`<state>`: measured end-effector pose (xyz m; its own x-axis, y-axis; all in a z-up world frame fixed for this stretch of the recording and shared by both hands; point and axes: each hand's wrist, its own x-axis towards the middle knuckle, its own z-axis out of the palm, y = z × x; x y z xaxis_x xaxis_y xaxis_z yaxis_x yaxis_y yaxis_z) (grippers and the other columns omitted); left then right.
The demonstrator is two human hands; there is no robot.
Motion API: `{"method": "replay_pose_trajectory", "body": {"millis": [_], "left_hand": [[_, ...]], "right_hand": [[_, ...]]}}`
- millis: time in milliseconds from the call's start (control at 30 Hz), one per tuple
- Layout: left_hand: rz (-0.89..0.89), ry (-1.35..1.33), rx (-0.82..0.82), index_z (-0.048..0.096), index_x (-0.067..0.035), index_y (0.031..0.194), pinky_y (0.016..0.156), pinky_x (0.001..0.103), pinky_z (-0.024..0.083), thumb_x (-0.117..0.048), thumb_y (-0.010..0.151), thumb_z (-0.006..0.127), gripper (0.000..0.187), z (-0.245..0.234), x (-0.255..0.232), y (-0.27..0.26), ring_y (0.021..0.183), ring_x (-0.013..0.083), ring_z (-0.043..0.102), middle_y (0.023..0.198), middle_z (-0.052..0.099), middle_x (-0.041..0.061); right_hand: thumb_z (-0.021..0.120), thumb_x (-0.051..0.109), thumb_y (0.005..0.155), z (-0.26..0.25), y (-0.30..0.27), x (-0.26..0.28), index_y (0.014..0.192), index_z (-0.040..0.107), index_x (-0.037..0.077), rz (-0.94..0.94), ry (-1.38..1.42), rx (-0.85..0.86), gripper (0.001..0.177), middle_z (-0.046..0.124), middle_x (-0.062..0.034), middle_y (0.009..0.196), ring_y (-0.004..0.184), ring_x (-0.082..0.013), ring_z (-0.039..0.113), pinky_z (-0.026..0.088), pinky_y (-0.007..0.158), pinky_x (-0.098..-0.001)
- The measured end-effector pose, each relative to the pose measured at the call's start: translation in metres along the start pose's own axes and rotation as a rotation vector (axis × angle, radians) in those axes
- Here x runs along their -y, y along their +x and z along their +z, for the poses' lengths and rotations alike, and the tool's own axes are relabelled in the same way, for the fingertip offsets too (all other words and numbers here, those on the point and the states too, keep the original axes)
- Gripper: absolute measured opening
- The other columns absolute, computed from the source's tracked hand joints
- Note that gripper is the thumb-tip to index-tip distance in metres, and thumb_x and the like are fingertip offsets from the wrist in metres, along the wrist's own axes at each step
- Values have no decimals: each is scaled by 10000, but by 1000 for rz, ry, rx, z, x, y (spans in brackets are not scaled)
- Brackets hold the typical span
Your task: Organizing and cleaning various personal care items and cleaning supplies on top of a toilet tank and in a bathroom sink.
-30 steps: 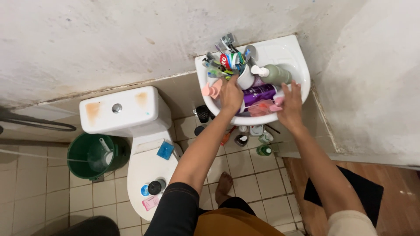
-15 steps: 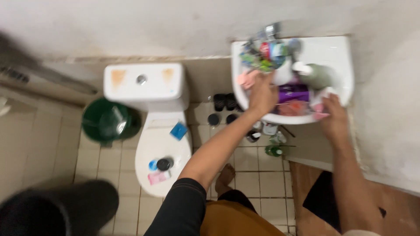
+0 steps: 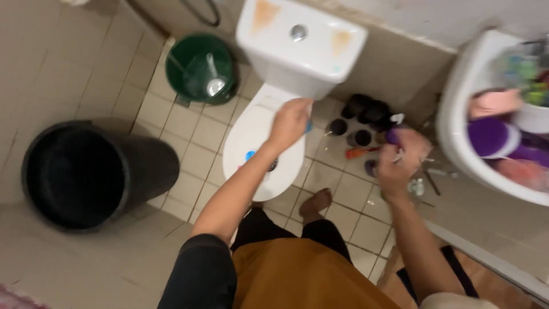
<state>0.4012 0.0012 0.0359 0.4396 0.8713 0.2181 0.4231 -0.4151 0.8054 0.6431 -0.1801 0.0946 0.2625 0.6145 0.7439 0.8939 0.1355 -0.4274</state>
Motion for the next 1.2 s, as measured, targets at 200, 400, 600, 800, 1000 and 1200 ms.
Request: {"method": "replay_pose_trajectory", "body": {"millis": [200,400,600,800,1000,1200], "left_hand": [[-429,251,219,645,-144,1365,1089,460,476,-69,930,513,460,-80,151,-119,1215,369,639,1288,683,160],[-502,380,584,435,-111,1542,1033,575,518,-30,883,605,685,-67,239,-199,1288,496,565,1485,460,335],[-483,411,793,432,-232,1544,1031,578,526,-143,937,675,660,-50,233,-176,1428,556,344,1627,200,311],[-553,412,821,451,-245,1518,967,528,579,-56,909,691,681,27,308,-198,1416,522,382,1594,292,293],[-448,477,796,430,-177,1547,951,559,590,-175,883,727,727,8,292,-169,1377,490,410,1529,356,290],[-335,290,800,402,-180,1561,1020,580,557,-206,890,680,727,-33,73,-70,1406,480,385,1549,258,270]], "right_hand": [[644,99,917,190,-143,75,1526,482,116,698,155,1227,630,530,-184,1477,1377,-373,523,447,1126,-503],[876,332,776,262,-198,146,1585,352,165,703,109,1328,978,218,-283,1626,1495,-487,307,365,1205,-588],[731,392,898,302,-235,152,1458,374,316,769,-125,1363,669,379,-116,1484,1337,-370,540,578,997,-576],[841,291,783,303,-239,145,1408,395,309,840,-80,1295,768,402,-113,1389,1181,-430,650,613,971,-556],[849,282,768,252,-207,132,1396,456,236,968,12,1032,742,444,-153,1350,1153,-513,644,579,992,-590],[829,261,736,95,-103,104,1418,524,178,1150,124,586,752,558,-196,1366,1296,-482,560,455,1111,-593]]}}
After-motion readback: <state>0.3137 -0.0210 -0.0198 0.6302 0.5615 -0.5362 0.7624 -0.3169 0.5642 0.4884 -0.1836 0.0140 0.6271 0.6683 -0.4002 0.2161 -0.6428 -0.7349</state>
